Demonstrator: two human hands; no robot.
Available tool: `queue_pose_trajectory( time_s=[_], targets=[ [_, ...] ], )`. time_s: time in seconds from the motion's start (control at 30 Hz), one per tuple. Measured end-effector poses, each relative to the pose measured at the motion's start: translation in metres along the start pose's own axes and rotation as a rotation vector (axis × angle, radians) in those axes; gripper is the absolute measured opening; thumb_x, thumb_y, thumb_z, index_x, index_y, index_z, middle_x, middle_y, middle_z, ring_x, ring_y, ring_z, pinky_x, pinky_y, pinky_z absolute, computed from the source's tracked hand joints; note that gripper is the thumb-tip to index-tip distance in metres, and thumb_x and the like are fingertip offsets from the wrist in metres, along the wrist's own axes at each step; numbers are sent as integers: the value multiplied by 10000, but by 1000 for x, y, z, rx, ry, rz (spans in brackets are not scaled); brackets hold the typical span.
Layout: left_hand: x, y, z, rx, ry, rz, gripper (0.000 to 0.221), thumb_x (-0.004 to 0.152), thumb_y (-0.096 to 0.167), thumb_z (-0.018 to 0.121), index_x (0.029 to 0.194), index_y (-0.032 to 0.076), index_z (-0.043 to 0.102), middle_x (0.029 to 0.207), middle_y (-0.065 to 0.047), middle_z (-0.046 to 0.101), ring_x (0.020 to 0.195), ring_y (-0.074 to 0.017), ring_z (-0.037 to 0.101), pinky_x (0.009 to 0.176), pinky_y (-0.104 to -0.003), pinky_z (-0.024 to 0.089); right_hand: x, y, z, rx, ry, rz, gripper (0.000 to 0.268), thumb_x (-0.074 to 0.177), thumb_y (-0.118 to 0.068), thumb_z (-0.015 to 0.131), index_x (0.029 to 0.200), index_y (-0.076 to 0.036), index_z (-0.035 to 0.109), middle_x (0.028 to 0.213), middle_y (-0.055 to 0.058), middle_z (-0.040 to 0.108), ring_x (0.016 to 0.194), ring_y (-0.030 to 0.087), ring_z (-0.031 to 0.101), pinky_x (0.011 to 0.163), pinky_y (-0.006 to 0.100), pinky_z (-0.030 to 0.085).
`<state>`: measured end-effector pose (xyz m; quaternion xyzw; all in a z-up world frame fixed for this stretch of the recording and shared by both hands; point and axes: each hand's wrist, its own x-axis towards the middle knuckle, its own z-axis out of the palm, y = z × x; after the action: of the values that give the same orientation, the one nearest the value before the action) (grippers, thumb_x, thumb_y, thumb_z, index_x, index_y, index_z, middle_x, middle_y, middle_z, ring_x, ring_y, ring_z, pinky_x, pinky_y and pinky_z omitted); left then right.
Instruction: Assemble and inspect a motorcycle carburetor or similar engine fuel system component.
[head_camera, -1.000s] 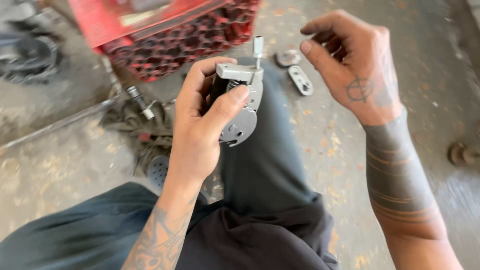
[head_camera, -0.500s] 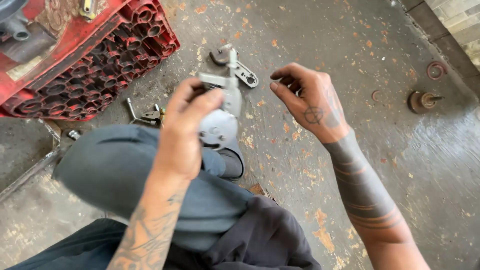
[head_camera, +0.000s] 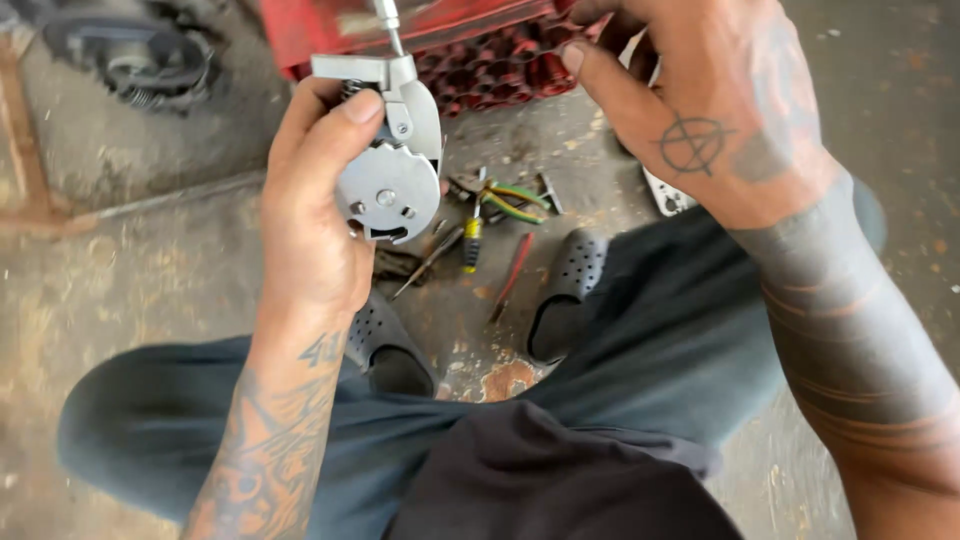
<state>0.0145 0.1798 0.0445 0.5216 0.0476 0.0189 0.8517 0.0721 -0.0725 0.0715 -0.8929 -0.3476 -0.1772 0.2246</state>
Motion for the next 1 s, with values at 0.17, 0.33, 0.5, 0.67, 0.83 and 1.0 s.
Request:
queue_pose_trajectory(
  time_s=[0.17, 0.33, 0.5, 0.67, 0.83, 1.0],
  targets=[
    [-5, -24, -76, 87, 142, 25, 268, 939, 201, 602, 1153, 41, 587, 1024, -38, 636, 877, -99, 580, 789, -236, 465, 17, -23, 85, -17, -114, -31, 179, 990, -98, 771, 1134, 9, 766, 882, 110, 748, 652, 258, 670, 594, 388, 534],
    [-1, -56, -116, 32, 340, -118, 332, 874, 233, 627, 1134, 28, 601, 1002, -71, 657, 826, -132, 609, 708, -252, 477, -4, -24, 193, 112, -320, 126, 213, 957, -131, 723, 1124, 1, 735, 740, 65, 761, 416, 141, 605, 316, 268, 441],
    [0, -93, -164, -37, 523, -167, 320, 793, 256, 793, 1013, 78, 644, 850, -74, 636, 766, -194, 705, 609, -328, 627, -12, -23, 238, 190, -585, 568, 280, 922, -417, 663, 1134, -244, 724, 952, 67, 784, 975, 367, 730, 866, 567, 573],
    [-22, -75, -206, 17, 680, -106, 310, 827, 273, 783, 1037, 97, 638, 887, -61, 629, 813, -162, 688, 640, -306, 630, 14, -39, 270, 223, -684, 565, 286, 937, -409, 654, 1167, -249, 714, 980, 68, 777, 1004, 366, 722, 892, 576, 561],
    [-62, -62, -242, -74, 900, -62, 326, 836, 285, 771, 1066, 95, 640, 873, -77, 625, 782, -175, 705, 629, -306, 642, 47, -90, 303, 325, -738, 432, 284, 942, -360, 650, 1171, -204, 710, 972, 75, 773, 971, 320, 733, 861, 533, 584],
    [-95, -64, -278, -116, 1054, 8, 330, 828, 271, 778, 1059, 74, 649, 851, -81, 634, 760, -174, 713, 609, -298, 639, 57, -123, 350, 355, -813, 343, 278, 948, -345, 662, 1179, -200, 718, 1028, 91, 764, 1017, 340, 715, 879, 532, 574]
  ],
)
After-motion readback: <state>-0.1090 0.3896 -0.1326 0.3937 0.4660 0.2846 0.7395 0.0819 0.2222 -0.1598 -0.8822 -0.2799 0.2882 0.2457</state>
